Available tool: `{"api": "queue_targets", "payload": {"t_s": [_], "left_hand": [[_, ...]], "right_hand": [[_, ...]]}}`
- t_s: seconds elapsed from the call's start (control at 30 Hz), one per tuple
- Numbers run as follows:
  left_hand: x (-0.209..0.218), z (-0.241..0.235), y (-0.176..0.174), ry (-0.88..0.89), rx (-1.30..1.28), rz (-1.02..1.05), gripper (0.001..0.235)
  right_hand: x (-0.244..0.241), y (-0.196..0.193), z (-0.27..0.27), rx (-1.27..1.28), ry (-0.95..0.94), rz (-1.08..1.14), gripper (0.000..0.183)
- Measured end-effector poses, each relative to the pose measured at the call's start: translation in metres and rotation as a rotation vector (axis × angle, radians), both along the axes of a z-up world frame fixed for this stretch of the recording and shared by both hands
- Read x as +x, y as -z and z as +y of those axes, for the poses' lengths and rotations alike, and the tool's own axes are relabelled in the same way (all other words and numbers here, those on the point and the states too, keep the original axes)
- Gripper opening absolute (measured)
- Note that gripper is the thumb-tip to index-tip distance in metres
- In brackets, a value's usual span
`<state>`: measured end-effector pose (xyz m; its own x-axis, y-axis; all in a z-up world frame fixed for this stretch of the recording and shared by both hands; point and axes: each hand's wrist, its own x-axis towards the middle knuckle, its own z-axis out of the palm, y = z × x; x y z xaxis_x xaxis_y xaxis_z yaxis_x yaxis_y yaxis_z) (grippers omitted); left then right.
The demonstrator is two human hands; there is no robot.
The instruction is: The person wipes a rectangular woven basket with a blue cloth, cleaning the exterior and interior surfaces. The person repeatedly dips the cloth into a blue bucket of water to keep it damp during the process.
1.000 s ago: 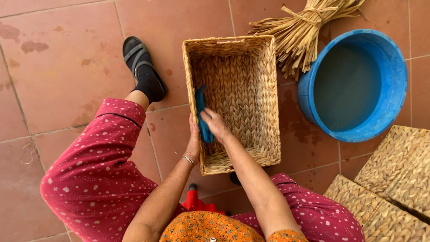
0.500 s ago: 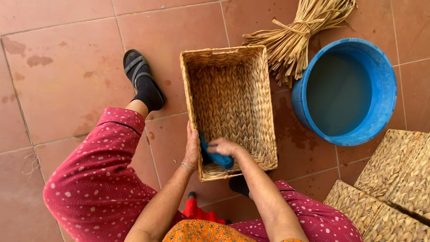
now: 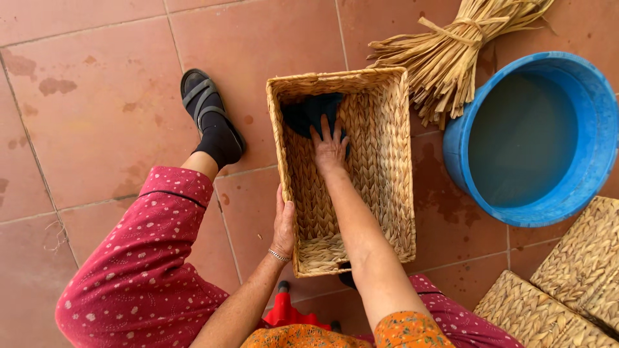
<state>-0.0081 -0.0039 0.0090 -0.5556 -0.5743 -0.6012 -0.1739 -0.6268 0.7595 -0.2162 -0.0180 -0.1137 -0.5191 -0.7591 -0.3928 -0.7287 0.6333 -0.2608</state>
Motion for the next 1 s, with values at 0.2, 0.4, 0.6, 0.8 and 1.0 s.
{"api": "queue_targets", "payload": {"t_s": [0.2, 0.4, 0.6, 0.8, 1.0], "left_hand": [[0.002, 0.002, 0.005, 0.025, -0.009, -0.093, 0.082], [0.004, 0.003, 0.011, 0.025, -0.080, -0.087, 0.080], [0.007, 0.003, 0.015, -0.022, -0.048, -0.055, 0.079], [0.004, 0.004, 0.014, -0.046, -0.040, -0.066, 0.076], [0.002, 0.004, 0.007, -0.023, -0.085, -0.018, 0.073]], "right_hand": [[0.034, 0.021, 0.066, 0.011, -0.181, 0.039, 0.051], [0.075, -0.013, 0.134, 0.051, -0.257, -0.077, 0.037], [0.094, -0.051, 0.143, 0.295, -0.350, -0.218, 0.034], [0.057, -0.075, 0.123, 0.438, -0.237, -0.470, 0.041], [-0.041, -0.056, 0.082, -0.005, 0.077, -0.351, 0.036]]}}
